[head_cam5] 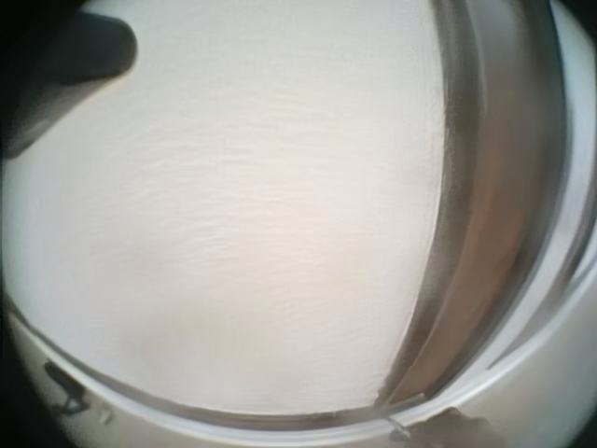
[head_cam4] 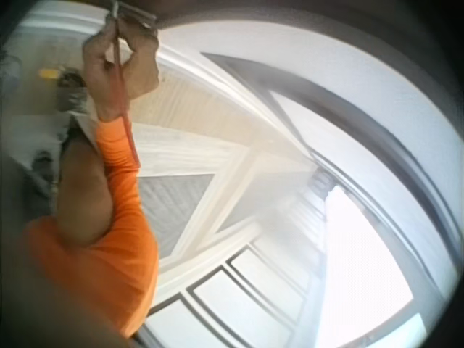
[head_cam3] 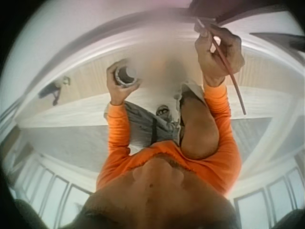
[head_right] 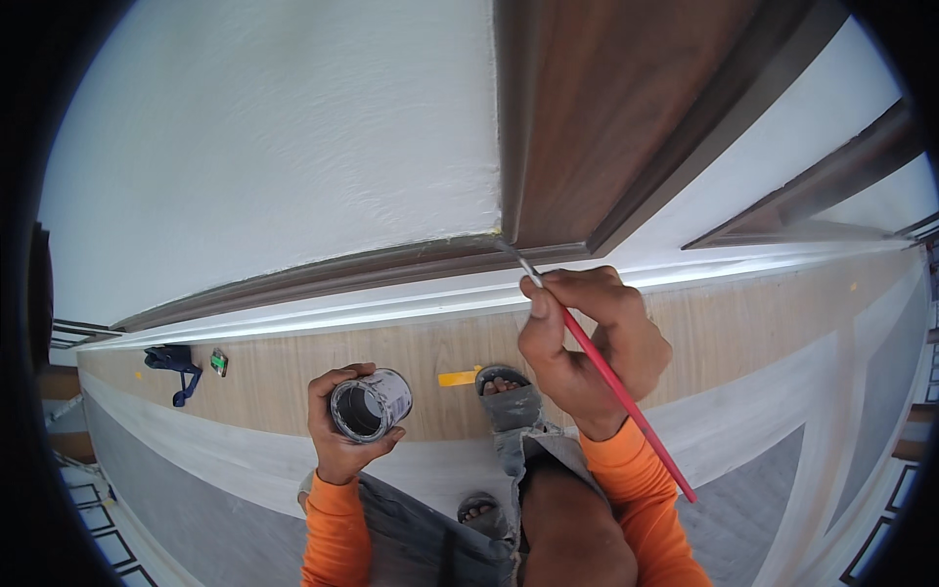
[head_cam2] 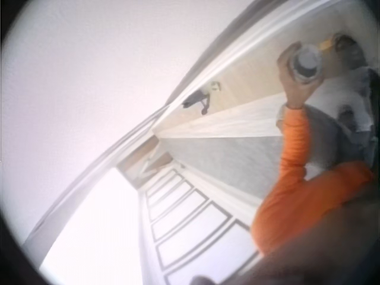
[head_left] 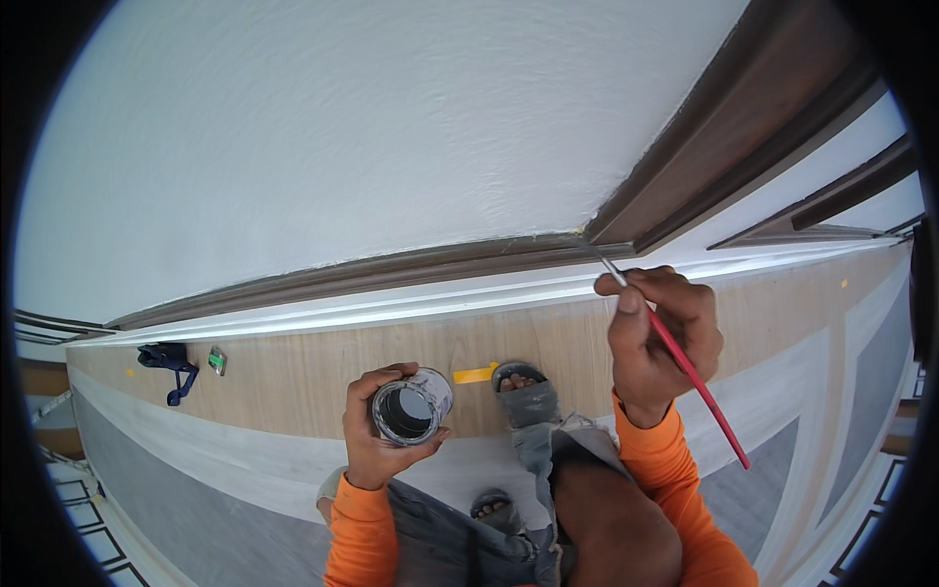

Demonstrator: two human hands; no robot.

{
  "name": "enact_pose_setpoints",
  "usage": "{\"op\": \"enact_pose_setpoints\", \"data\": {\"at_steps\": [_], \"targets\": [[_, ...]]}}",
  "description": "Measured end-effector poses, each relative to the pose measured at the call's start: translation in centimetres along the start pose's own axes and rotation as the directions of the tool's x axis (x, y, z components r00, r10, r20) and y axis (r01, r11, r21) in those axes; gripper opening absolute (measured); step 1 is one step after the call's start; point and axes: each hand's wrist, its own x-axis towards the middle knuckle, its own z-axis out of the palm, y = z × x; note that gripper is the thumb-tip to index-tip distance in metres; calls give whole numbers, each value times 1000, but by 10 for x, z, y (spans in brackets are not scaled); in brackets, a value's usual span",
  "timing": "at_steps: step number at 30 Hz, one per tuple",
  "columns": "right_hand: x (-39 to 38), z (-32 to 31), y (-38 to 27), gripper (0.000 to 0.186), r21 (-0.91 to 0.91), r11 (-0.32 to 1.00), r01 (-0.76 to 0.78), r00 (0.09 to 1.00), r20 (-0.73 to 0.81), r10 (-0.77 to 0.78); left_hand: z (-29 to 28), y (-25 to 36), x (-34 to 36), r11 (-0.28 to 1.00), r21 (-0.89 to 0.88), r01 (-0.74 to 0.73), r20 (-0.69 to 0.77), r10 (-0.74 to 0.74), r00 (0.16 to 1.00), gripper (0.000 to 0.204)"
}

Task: The person retrieves a small paint can and brush from a cluttered storage area, then walks to a hallway and paints the dark brown decorative wall trim with a small brush. The person repeatedly dips the brush into the can and applies paint along the trim edges.

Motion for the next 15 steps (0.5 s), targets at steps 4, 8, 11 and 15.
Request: {"op": "enact_pose_setpoints", "data": {"at_steps": [4, 8, 11, 15], "targets": [[-2, 2, -2, 14, 77, 997, -14, 1000, -8, 15, -1, 1, 0, 1000, 19, -16, 15, 16, 1000, 85], [-1, 3, -1, 14, 8, 999, -47, 999, 18, 46, -1, 2, 0, 999, 20, -26, 25, 25, 999, 85], [-3, 4, -2, 14, 77, 997, -21, 1000, -17, 23, -2, 2, -2, 999, 24, -21, 21, 21, 1000, 85], [1, 9, -10, 15, -59, 998, -34, 999, 28, 36, -3, 3, -5, 999, 40, 2, 7, -2, 1000, 84]]}}
